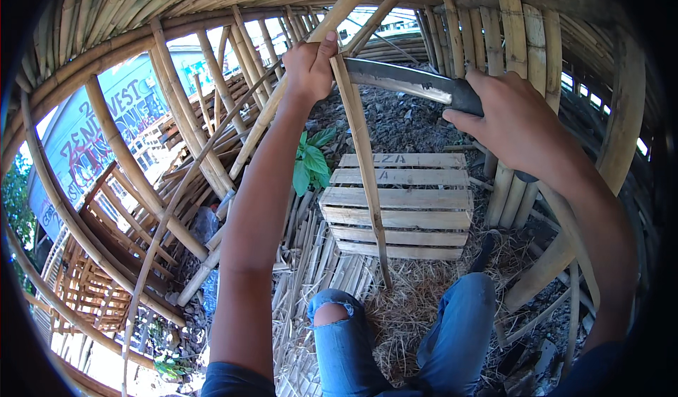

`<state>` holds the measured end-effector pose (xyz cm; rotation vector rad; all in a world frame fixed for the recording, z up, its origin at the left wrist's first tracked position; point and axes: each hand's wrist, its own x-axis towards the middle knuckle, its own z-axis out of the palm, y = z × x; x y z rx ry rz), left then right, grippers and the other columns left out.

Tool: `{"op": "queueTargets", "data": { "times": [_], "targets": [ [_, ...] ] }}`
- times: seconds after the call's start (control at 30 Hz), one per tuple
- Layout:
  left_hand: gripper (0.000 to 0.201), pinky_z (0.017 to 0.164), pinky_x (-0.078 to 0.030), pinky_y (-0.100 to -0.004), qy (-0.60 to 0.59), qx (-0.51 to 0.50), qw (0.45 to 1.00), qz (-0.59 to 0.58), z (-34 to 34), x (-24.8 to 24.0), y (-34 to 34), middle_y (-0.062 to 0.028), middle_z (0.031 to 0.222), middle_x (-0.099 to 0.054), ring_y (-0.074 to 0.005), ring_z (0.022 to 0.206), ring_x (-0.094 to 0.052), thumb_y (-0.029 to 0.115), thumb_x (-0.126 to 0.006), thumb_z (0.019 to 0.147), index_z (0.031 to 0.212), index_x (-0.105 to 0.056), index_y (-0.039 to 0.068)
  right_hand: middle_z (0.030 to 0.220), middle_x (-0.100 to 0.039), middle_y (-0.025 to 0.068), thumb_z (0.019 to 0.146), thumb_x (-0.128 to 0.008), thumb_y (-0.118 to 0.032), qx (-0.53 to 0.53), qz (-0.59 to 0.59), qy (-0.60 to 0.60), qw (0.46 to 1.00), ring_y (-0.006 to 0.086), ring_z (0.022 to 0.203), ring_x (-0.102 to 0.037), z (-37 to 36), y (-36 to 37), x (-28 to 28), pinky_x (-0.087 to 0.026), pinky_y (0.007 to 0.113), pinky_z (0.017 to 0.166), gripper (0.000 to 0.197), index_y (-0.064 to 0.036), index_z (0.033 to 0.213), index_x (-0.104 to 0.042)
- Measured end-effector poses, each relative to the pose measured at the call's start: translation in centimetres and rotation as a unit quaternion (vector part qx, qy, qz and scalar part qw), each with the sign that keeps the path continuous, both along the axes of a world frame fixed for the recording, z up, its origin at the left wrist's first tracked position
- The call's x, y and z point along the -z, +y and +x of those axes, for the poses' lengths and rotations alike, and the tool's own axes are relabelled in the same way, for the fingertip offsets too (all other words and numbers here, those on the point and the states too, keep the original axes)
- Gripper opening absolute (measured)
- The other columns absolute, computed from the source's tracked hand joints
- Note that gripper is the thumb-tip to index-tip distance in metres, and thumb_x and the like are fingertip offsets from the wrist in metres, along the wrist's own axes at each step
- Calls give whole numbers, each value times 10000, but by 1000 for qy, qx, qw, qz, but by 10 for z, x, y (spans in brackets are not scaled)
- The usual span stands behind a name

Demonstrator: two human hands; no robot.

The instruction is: The person uses a machete to shave and trim a long strip of bamboo while seated in a bamboo structure.

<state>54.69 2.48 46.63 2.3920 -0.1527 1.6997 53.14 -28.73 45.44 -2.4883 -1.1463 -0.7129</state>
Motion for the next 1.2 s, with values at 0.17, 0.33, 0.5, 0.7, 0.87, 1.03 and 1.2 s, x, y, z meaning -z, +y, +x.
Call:
{"op": "queueTargets", "data": {
  "times": [0.17, 0.33, 0.5, 0.7, 0.87, 1.03, 1.2],
  "targets": [
    [574, 527, -409, -430, -96, 96, 991, 18, 32, -1, 23, -172, 500, -529, -373, 521, -542, 378, -381, 958, 562, -587, 17, 658, -615, 167, 888, -614, -233, 2, 9, 6, 1000, 302, 648, -658, 0, 11, 5, -529, 411, 624, 294, 57, 911, -573],
    [515, 477, -373, -321, -218, 108, 958, 151, 58, 0, 34, -82, 477, -476, -218, 447, -471, 289, -358, 968, 564, -505, 5, 647, -606, 170, 883, -632, -278, 57, -26, -93, 994, 282, 574, -643, 11, 22, 10, -521, 379, 532, 368, 60, 998, -545],
    [487, 460, -334, -334, -227, 146, 958, 95, 61, 4, 38, -84, 471, -454, -227, 420, -403, 241, -362, 962, 558, -482, -1, 632, -606, 147, 868, -646, -285, 60, -21, -201, 977, 266, 558, -640, 18, 31, 17, -518, 378, 524, 361, 46, 981, -555],
    [405, 485, -387, -375, -272, 10, 933, 235, 73, 70, 42, -160, 554, -559, -311, 478, -526, 231, -412, 956, 690, -622, 11, 560, -551, 98, 866, -647, -261, 44, -91, 14, 995, 208, 470, -557, 30, 28, -3, -452, 359, 473, 315, 43, 805, -593],
    [461, 533, -416, -364, -18, 244, 962, -122, 51, 101, 44, -156, 533, -548, -343, 531, -547, 235, -378, 967, 662, -642, 13, 495, -512, 107, 864, -639, -223, -43, -124, 16, 991, 163, 407, -519, 43, 28, 22, -435, 335, 416, 312, 51, 720, -600],
    [489, 531, -402, -397, -12, 109, 994, 27, 49, 100, 55, -123, 514, -527, -292, 543, -555, 330, -367, 939, 664, -621, 16, 519, -530, 78, 795, -696, -226, -57, -30, 375, 925, 148, 408, -521, 65, 34, 35, -416, 313, 398, 320, 51, 701, -567],
    [356, 687, -457, -418, 139, 51, 989, 26, 24, 88, 47, -194, 679, -602, -386, 683, -582, 272, -432, 925, 806, -666, 31, 524, -538, 109, 723, -760, -151, 49, -102, 282, 953, 157, 401, -543, 52, 35, 24, -424, 275, 356, 392, 160, 840, -552]
  ]
}}
